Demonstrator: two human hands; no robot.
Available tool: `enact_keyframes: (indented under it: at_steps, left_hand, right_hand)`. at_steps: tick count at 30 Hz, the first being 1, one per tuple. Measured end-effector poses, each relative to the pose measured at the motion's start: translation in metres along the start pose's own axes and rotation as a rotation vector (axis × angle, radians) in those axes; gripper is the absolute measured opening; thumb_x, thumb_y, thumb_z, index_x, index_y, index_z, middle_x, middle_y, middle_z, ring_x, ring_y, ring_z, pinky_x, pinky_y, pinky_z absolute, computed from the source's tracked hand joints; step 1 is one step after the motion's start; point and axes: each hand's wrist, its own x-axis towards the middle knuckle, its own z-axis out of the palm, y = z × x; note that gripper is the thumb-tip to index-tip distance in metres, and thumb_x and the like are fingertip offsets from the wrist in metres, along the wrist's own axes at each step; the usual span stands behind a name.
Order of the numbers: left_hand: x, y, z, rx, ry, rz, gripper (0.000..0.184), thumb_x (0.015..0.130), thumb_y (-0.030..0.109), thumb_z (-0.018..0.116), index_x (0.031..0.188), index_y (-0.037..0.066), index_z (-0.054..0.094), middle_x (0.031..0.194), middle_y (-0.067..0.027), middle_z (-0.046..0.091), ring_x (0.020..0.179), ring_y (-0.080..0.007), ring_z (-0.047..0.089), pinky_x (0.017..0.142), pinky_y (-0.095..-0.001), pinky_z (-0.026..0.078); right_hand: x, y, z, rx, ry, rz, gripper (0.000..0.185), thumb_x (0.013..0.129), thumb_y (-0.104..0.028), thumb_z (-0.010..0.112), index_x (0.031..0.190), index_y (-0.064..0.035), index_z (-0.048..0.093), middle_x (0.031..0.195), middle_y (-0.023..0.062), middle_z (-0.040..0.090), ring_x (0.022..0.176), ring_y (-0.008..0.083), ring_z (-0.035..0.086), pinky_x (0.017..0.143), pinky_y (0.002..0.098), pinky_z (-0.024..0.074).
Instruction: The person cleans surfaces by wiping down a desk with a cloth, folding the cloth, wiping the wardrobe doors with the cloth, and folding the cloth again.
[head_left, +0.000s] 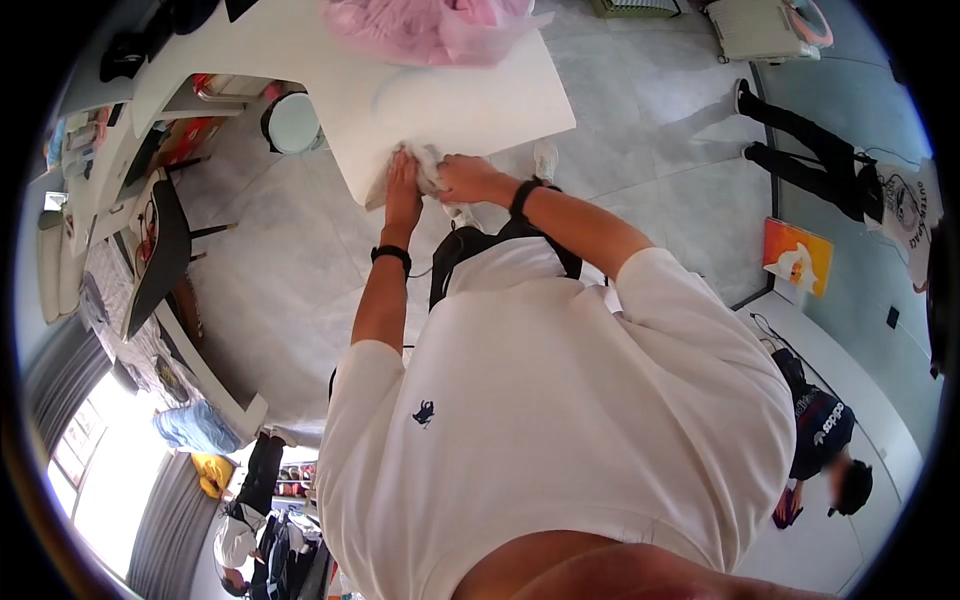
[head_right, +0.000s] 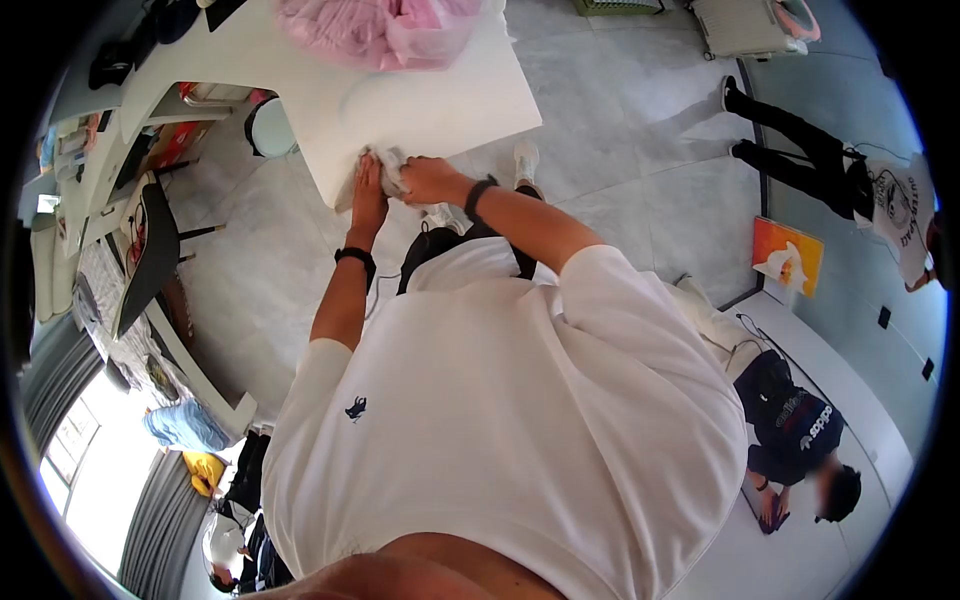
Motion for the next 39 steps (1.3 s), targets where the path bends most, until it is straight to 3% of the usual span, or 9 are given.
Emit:
enact_keyframes:
  at_steps: [9, 15, 22, 25, 27, 31, 32, 35, 39]
  left_hand:
    - [0.114, 0.163, 0.090, 0.057, -0.133, 0.308, 0.039, 0.088, 0.002, 0.043, 0.127, 0.000, 0.043, 0.145, -0.0214, 0.034, 0.136, -0.0366, 0.032, 0.110, -0.0497, 0.028]
    - [0.168, 0.255, 0.137, 0.185, -0.182, 0.393, 0.037, 0.086, 0.005, 0.047, 0.123, 0.001, 0.046, 0.140, -0.0218, 0.042, 0.133, -0.0353, 0.037, 0.110, -0.0498, 0.028]
    - [0.163, 0.259, 0.125, -0.152, -0.093, 0.170, 0.059, 0.076, -0.011, 0.046, 0.134, -0.009, 0.036, 0.137, -0.0302, 0.040, 0.130, -0.0404, 0.037, 0.108, -0.0451, 0.032]
    - [0.154, 0.243, 0.117, -0.100, -0.005, 0.204, 0.061, 0.077, -0.012, 0.044, 0.136, -0.012, 0.030, 0.136, -0.0313, 0.041, 0.127, -0.0423, 0.039, 0.106, -0.0448, 0.035]
    - [0.147, 0.241, 0.114, -0.115, -0.062, 0.011, 0.059, 0.077, -0.012, 0.043, 0.135, -0.015, 0.029, 0.128, -0.0328, 0.046, 0.119, -0.0438, 0.046, 0.101, -0.0457, 0.038]
    - [0.130, 0.213, 0.129, -0.048, 0.005, -0.124, 0.048, 0.078, -0.011, 0.047, 0.125, -0.012, 0.044, 0.109, -0.0272, 0.059, 0.100, -0.0407, 0.058, 0.082, -0.0446, 0.050]
    - [0.124, 0.211, 0.129, -0.132, -0.012, -0.054, 0.032, 0.086, 0.001, 0.047, 0.117, -0.007, 0.052, 0.112, -0.0250, 0.058, 0.102, -0.0379, 0.058, 0.084, -0.0452, 0.049]
    - [0.100, 0.224, 0.127, -0.245, 0.286, -0.033, 0.037, 0.076, -0.009, 0.049, 0.110, 0.000, 0.060, 0.111, -0.0214, 0.060, 0.098, -0.0398, 0.059, 0.085, -0.0467, 0.049]
    - [0.092, 0.236, 0.142, -0.134, 0.152, -0.284, 0.020, 0.075, -0.005, 0.054, 0.088, 0.000, 0.068, 0.111, -0.0207, 0.060, 0.099, -0.0372, 0.058, 0.085, -0.0446, 0.049]
  right_hand:
    - [-0.129, 0.159, -0.066, 0.139, -0.199, 0.322, 0.050, 0.076, -0.048, 0.063, 0.083, 0.0011, 0.067, 0.096, 0.0200, 0.062, 0.093, 0.0373, 0.060, 0.080, 0.0441, 0.0488]
    - [-0.194, 0.234, -0.113, 0.295, 0.276, 0.306, 0.037, 0.073, -0.035, 0.070, 0.082, 0.0003, 0.067, 0.094, 0.0198, 0.063, 0.091, 0.0348, 0.060, 0.081, 0.0414, 0.0484]
    - [-0.173, 0.226, -0.146, 0.589, 0.332, 0.346, 0.046, 0.075, -0.022, 0.067, 0.116, -0.0059, 0.053, 0.100, 0.0184, 0.061, 0.091, 0.0383, 0.058, 0.080, 0.0426, 0.0490]
    - [-0.145, 0.211, -0.134, 0.482, 0.620, 0.105, 0.051, 0.076, -0.020, 0.065, 0.123, -0.0085, 0.049, 0.108, 0.0187, 0.059, 0.098, 0.0386, 0.057, 0.084, 0.0432, 0.0490]
    - [-0.132, 0.199, -0.134, 0.213, 0.435, 0.100, 0.062, 0.077, -0.022, 0.066, 0.133, -0.0122, 0.043, 0.116, 0.0179, 0.057, 0.107, 0.0376, 0.055, 0.088, 0.0443, 0.0481]
    - [-0.101, 0.176, -0.136, 0.004, 0.142, 0.155, 0.050, 0.076, -0.029, 0.069, 0.121, -0.0127, 0.054, 0.123, 0.0134, 0.054, 0.115, 0.0332, 0.051, 0.091, 0.0447, 0.0480]
    - [-0.108, 0.180, -0.139, -0.112, 0.103, 0.118, 0.047, 0.073, -0.030, 0.071, 0.115, -0.0117, 0.058, 0.118, 0.0119, 0.056, 0.112, 0.0321, 0.053, 0.089, 0.0442, 0.0496]
    - [-0.101, 0.164, -0.119, -0.205, 0.030, 0.020, 0.040, 0.070, -0.027, 0.074, 0.104, -0.0103, 0.063, 0.111, 0.0108, 0.058, 0.107, 0.0310, 0.057, 0.084, 0.0424, 0.0526]
    - [-0.103, 0.148, -0.104, -0.255, 0.063, 0.036, 0.035, 0.073, -0.019, 0.071, 0.104, -0.0108, 0.059, 0.110, 0.0117, 0.058, 0.107, 0.0320, 0.056, 0.083, 0.0424, 0.0512]
